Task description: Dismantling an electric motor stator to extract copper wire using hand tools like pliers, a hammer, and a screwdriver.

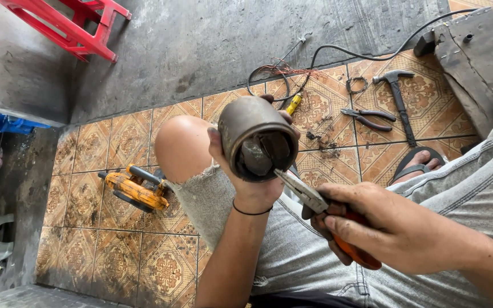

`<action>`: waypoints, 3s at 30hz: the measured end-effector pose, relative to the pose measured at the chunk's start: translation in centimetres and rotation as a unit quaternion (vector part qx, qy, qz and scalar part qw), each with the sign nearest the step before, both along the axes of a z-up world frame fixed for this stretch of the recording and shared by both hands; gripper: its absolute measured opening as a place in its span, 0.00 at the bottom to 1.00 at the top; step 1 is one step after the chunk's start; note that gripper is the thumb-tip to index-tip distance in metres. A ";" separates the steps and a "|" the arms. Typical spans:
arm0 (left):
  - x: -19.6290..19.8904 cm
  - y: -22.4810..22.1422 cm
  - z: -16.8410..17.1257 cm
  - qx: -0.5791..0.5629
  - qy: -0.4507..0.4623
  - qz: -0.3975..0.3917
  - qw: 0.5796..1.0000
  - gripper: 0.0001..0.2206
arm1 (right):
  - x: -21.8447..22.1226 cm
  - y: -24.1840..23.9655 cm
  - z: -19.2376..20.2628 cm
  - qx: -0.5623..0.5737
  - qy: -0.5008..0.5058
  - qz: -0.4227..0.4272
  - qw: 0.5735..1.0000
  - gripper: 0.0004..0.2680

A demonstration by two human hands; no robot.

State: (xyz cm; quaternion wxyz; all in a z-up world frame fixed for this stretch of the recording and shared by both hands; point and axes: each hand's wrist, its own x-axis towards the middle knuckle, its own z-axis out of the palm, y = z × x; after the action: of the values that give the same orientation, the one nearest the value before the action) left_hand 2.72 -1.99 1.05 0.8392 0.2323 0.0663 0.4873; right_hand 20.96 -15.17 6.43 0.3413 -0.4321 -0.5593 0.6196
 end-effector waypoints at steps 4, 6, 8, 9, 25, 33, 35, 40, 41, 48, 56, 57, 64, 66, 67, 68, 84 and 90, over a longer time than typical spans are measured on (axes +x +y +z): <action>0.2 -0.4 -0.2 -0.022 0.055 0.031 0.998 0.39 | -0.1 -0.1 -0.7 -0.090 0.100 -0.008 0.991 0.07; 0.3 -0.2 -0.2 -0.047 0.067 0.055 0.995 0.38 | -0.1 -0.2 -0.9 -0.046 0.099 -0.040 0.993 0.07; 0.1 -0.2 -0.4 -0.054 0.063 0.061 0.995 0.37 | 0.0 -0.3 -1.3 -0.048 0.064 -0.052 0.995 0.08; 0.0 -0.3 -0.5 -0.061 0.059 0.063 0.994 0.36 | 0.1 -0.4 -1.4 -0.049 0.030 -0.066 0.996 0.10; -0.9 0.2 -0.6 0.002 -0.134 -0.116 0.984 0.45 | -0.2 -1.6 -1.6 -0.075 0.028 0.004 0.997 0.10; -1.2 0.3 -0.5 0.023 -0.116 -0.165 0.979 0.44 | 0.0 -1.0 -1.4 -0.099 -0.082 0.033 0.991 0.09; -1.6 0.0 -0.3 0.038 -0.093 -0.154 0.983 0.45 | 0.1 -1.1 -1.8 -0.077 -0.092 0.033 0.992 0.09; -1.8 0.3 -0.6 0.078 -0.067 -0.142 0.985 0.46 | 0.2 -1.1 -2.0 -0.008 -0.084 0.032 0.996 0.10; -1.8 0.5 -0.8 0.086 -0.068 -0.144 0.984 0.46 | 0.3 -0.8 -1.8 -0.005 -0.088 0.044 0.995 0.09; -1.6 0.5 2.3 0.217 0.047 0.020 0.975 0.54 | 3.0 1.4 -0.8 -0.055 -0.364 0.118 0.922 0.05; -1.8 -1.3 5.6 0.463 0.377 0.315 0.738 0.41 | 2.9 0.9 -2.4 0.041 -0.439 0.208 0.873 0.03; -1.9 -1.3 5.4 0.479 0.366 0.316 0.733 0.41 | 2.7 0.8 -2.5 0.034 -0.418 0.222 0.880 0.05; -2.7 -1.0 5.5 0.530 0.333 0.315 0.713 0.39 | 2.7 1.0 -3.3 0.030 -0.415 0.227 0.881 0.10; -2.9 -0.9 5.7 0.538 0.336 0.325 0.702 0.38 | 2.7 0.9 -3.5 0.063 -0.393 0.236 0.887 0.11; -3.0 -0.9 5.6 0.537 0.337 0.325 0.702 0.38 | 2.6 0.9 -3.3 0.063 -0.393 0.237 0.886 0.11; -3.1 -1.0 5.5 0.543 0.344 0.328 0.693 0.37 | 2.5 0.9 -3.2 0.065 -0.387 0.238 0.889 0.10; -3.7 -1.2 4.5 0.585 0.302 0.267 0.704 0.24 | 2.0 0.9 -3.2 0.067 -0.380 0.262 0.885 0.08; -3.7 -1.5 4.4 0.592 0.296 0.262 0.703 0.21 | 2.0 0.7 -3.3 0.069 -0.377 0.256 0.887 0.09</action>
State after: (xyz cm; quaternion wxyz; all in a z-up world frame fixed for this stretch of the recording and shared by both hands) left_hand -1.03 -3.45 5.49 0.3050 0.7867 0.0673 0.5325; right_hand 22.97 -14.47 3.12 -0.0373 -0.4502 -0.7785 0.4357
